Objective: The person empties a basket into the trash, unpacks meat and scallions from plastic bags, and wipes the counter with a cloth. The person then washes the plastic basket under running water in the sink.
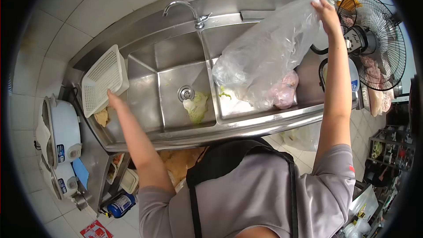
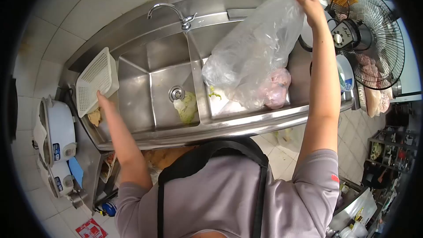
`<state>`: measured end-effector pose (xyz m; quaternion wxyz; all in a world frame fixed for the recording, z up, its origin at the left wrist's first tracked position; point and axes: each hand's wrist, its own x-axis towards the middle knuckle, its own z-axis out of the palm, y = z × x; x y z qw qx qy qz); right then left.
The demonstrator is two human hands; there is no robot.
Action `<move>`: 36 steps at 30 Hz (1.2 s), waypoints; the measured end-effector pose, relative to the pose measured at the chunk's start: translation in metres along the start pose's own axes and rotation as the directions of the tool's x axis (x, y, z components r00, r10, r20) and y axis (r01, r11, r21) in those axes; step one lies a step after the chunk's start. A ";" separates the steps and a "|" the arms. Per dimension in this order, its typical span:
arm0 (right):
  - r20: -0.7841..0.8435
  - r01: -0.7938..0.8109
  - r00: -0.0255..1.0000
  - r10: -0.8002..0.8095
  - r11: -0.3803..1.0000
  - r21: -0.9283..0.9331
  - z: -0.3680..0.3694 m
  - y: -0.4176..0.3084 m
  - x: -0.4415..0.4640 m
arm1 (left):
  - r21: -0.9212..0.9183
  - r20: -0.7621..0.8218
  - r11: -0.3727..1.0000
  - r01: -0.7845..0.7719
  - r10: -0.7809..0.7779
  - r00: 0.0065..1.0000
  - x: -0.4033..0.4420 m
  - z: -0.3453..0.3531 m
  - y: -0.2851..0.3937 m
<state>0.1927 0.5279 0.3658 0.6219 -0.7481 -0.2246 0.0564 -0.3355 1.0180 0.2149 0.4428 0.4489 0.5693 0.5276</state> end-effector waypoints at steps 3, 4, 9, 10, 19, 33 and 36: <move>-0.065 0.078 0.994 -0.087 0.989 -0.124 0.037 -0.060 -0.038 | 0.094 0.229 0.846 -0.525 0.494 0.838 -0.101 0.068 -0.026; -0.089 0.064 0.993 -0.079 0.984 -0.163 0.051 -0.059 -0.039 | 0.065 0.548 0.628 -0.776 0.627 0.554 -0.189 0.092 0.004; 0.387 -0.066 0.920 -0.066 0.946 0.317 0.117 -0.047 -0.078 | -0.164 0.848 0.982 -0.092 0.188 0.496 -0.391 0.193 -0.023; 0.446 -0.099 0.895 -0.017 0.966 0.237 0.119 -0.044 -0.087 | -0.136 0.852 0.991 -0.014 0.125 0.509 -0.395 0.212 -0.033; 0.528 -0.254 0.786 0.322 0.946 -0.200 0.122 0.168 -0.076 | 0.087 0.726 0.918 0.387 -0.324 0.606 -0.203 0.209 -0.055; 0.859 0.682 0.359 0.366 0.525 -0.509 0.298 0.328 -0.090 | 0.155 0.626 0.959 0.238 -0.282 0.727 -0.193 0.152 0.023; 0.782 0.559 0.464 0.416 0.547 -0.623 0.323 0.344 -0.094 | 0.118 0.616 0.973 0.201 -0.230 0.753 -0.193 0.154 0.022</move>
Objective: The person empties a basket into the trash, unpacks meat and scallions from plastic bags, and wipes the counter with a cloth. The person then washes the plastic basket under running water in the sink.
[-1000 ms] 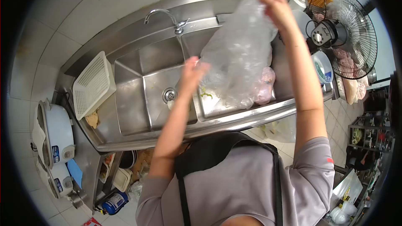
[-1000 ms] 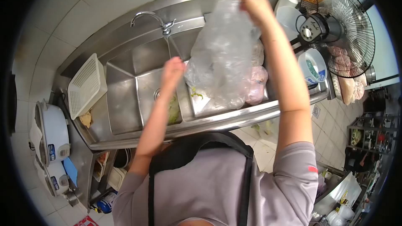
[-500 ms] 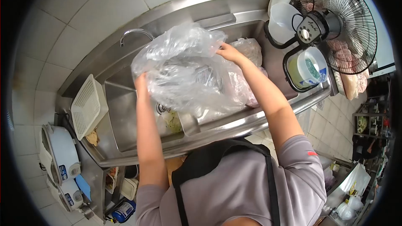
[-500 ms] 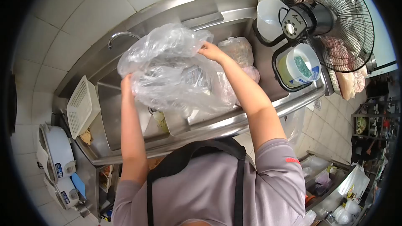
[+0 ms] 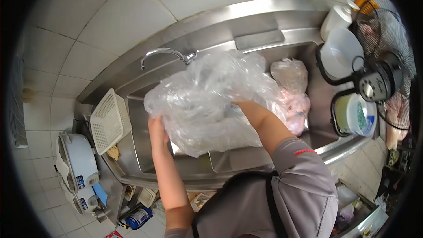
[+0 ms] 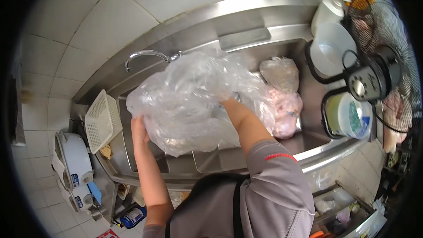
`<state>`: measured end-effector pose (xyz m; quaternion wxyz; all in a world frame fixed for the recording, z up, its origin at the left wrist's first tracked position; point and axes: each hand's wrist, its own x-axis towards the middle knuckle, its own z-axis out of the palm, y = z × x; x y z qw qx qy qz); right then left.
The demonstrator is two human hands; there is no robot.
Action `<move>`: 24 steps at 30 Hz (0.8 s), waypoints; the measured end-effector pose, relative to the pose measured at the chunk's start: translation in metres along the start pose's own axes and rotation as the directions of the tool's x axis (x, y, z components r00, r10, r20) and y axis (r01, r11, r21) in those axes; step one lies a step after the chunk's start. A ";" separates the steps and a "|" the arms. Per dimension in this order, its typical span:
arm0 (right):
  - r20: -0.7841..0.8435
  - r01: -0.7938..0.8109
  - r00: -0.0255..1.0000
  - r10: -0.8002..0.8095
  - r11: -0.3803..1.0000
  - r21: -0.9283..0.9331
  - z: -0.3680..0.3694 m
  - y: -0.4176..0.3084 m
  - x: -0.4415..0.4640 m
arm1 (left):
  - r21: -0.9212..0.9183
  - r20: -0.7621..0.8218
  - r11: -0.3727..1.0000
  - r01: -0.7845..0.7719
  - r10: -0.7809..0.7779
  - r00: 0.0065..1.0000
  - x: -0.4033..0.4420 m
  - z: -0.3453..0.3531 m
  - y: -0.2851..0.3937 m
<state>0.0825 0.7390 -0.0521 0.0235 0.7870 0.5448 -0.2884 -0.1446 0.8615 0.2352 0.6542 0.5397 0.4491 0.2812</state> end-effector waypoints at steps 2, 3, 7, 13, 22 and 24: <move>0.006 -0.031 1.000 0.031 0.999 0.014 0.008 -0.003 0.011 | -0.012 -0.006 1.000 0.010 -0.010 1.000 0.004 -0.003 -0.001; 0.013 -0.040 0.999 0.040 0.999 0.013 0.012 -0.003 0.016 | -0.026 -0.002 0.999 0.040 -0.040 0.999 0.004 -0.004 0.001; 0.036 -0.055 0.998 0.055 0.998 0.002 0.027 0.002 0.027 | -0.043 -0.068 0.999 0.013 -0.016 0.998 0.005 0.009 0.008; 0.020 -0.005 1.000 0.006 1.000 -0.021 0.032 0.007 0.031 | -0.031 -0.137 0.990 0.135 -0.138 0.981 -0.001 0.011 0.015; -0.126 0.169 0.978 -0.167 0.985 0.011 0.000 0.019 -0.005 | -0.122 -0.146 0.992 0.019 -0.037 0.989 -0.007 0.022 0.012; -0.154 0.218 0.967 -0.203 0.972 0.087 -0.011 0.030 -0.034 | -0.107 -0.182 0.994 0.028 -0.047 0.982 -0.006 0.017 0.012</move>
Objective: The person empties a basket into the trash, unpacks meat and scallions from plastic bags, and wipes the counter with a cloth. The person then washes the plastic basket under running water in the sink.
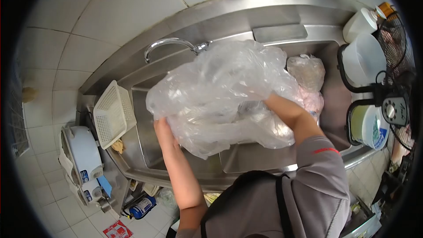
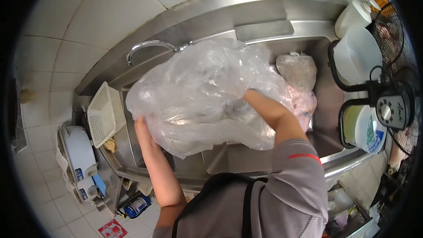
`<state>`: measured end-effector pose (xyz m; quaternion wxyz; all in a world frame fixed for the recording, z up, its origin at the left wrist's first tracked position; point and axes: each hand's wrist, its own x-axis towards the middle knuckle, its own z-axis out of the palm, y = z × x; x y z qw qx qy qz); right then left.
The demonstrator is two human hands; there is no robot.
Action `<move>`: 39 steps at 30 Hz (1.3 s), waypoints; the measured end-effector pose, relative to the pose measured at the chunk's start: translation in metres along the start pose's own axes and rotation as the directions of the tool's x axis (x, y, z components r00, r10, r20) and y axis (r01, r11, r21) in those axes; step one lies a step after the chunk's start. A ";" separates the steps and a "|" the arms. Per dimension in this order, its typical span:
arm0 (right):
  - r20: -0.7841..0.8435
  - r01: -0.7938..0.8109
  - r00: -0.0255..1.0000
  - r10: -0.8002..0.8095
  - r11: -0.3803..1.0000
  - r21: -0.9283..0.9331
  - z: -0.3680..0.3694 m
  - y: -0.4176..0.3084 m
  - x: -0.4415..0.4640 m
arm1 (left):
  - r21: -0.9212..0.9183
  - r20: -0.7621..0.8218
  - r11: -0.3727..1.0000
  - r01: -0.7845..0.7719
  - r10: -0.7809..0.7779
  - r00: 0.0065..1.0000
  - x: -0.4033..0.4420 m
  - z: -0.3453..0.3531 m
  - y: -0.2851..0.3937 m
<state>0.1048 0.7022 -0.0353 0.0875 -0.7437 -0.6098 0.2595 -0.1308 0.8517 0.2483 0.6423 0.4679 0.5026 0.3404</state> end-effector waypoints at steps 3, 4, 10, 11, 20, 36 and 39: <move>0.019 -0.029 1.000 0.025 0.960 0.278 -0.012 0.006 -0.049 | -0.007 0.054 1.000 -0.022 0.023 0.998 0.013 -0.014 -0.003; 0.043 -0.063 0.998 0.050 0.919 0.388 -0.018 0.008 -0.061 | -0.018 0.087 0.999 -0.036 0.037 0.996 0.014 -0.015 -0.006; 0.035 -0.082 0.996 0.080 0.716 0.693 -0.107 -0.039 -0.136 | 0.510 0.325 0.570 -0.645 0.566 0.757 -0.027 0.048 -0.041; 0.009 -0.069 0.996 0.089 0.700 0.711 -0.121 -0.049 -0.146 | 0.558 0.487 0.459 -0.692 0.494 0.720 -0.034 0.058 -0.052; -0.302 0.178 0.922 0.241 0.430 0.885 -0.229 -0.096 -0.253 | 0.663 0.746 -0.021 -0.748 -0.057 0.663 -0.018 0.079 -0.113; -0.450 0.282 0.538 0.713 0.350 0.893 -0.362 -0.087 -0.260 | -0.060 0.744 -0.662 -0.747 -0.529 0.408 -0.057 0.064 -0.224; -0.535 0.400 0.465 0.705 0.372 0.838 -0.354 -0.070 -0.253 | 0.032 0.839 -0.878 -0.477 -0.236 0.491 -0.043 0.048 -0.139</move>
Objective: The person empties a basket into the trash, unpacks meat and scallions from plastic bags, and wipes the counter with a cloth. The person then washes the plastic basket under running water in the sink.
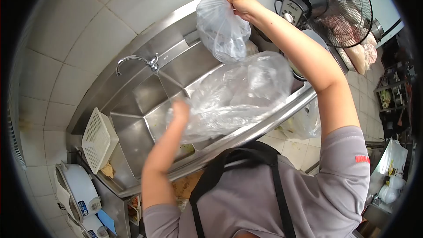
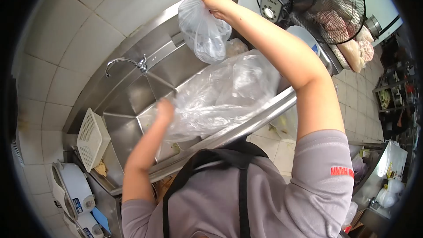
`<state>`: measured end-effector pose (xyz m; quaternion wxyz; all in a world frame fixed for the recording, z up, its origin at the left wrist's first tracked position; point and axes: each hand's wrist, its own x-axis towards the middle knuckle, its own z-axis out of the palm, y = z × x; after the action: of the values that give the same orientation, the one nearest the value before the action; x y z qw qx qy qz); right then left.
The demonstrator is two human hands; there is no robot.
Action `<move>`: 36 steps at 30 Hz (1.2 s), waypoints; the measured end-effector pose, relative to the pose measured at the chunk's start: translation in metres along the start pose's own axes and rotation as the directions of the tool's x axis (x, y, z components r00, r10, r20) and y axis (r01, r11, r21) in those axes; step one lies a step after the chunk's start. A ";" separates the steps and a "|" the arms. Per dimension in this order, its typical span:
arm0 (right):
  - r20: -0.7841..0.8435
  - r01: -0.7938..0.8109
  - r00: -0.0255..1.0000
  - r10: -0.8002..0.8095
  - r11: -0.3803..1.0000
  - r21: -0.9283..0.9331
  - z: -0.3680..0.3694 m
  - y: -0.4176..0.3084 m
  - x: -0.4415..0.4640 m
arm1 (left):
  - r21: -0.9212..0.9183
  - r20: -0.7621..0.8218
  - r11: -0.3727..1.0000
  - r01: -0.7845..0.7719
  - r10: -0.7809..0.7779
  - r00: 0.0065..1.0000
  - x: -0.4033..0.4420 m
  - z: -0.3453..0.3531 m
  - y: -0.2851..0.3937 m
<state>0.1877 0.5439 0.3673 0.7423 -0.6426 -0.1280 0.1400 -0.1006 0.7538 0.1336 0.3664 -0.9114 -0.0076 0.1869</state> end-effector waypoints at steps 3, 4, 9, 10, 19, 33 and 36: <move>-0.071 -0.035 0.997 0.033 0.999 -0.021 -0.014 0.017 0.004 | 0.071 -0.211 0.984 0.162 -0.144 0.967 -0.012 -0.020 -0.111; -0.080 -0.055 0.995 0.053 0.998 -0.024 -0.020 0.025 0.006 | 0.014 -0.253 0.973 0.230 -0.219 0.942 -0.016 -0.022 -0.146; -0.111 -0.165 0.976 0.187 0.969 0.182 -0.057 0.086 0.007 | 0.087 -0.324 0.902 0.422 -0.375 0.868 -0.071 -0.049 -0.278; -0.115 -0.200 0.969 0.219 0.968 0.154 -0.065 0.098 0.003 | 0.086 -0.367 0.894 0.440 -0.382 0.848 -0.081 -0.042 -0.301; -0.351 -0.259 0.920 0.174 0.943 -0.211 -0.143 0.199 -0.028 | -0.114 -0.219 0.780 0.615 -0.624 0.750 -0.121 -0.054 -0.352; 0.331 0.145 0.818 0.470 0.388 -0.910 -0.006 0.264 -0.140 | -0.373 -0.253 0.684 0.626 -0.725 0.641 -0.140 -0.098 -0.292; 0.646 -0.646 0.544 0.536 0.758 -0.085 0.043 0.305 -0.123 | -0.599 -0.136 0.549 0.582 -0.787 0.602 -0.140 -0.071 -0.284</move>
<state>0.0443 0.5782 0.0707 0.6113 -0.4973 -0.1342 0.6008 -0.1717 0.8932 0.4182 0.1563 -0.9097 -0.3455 -0.1693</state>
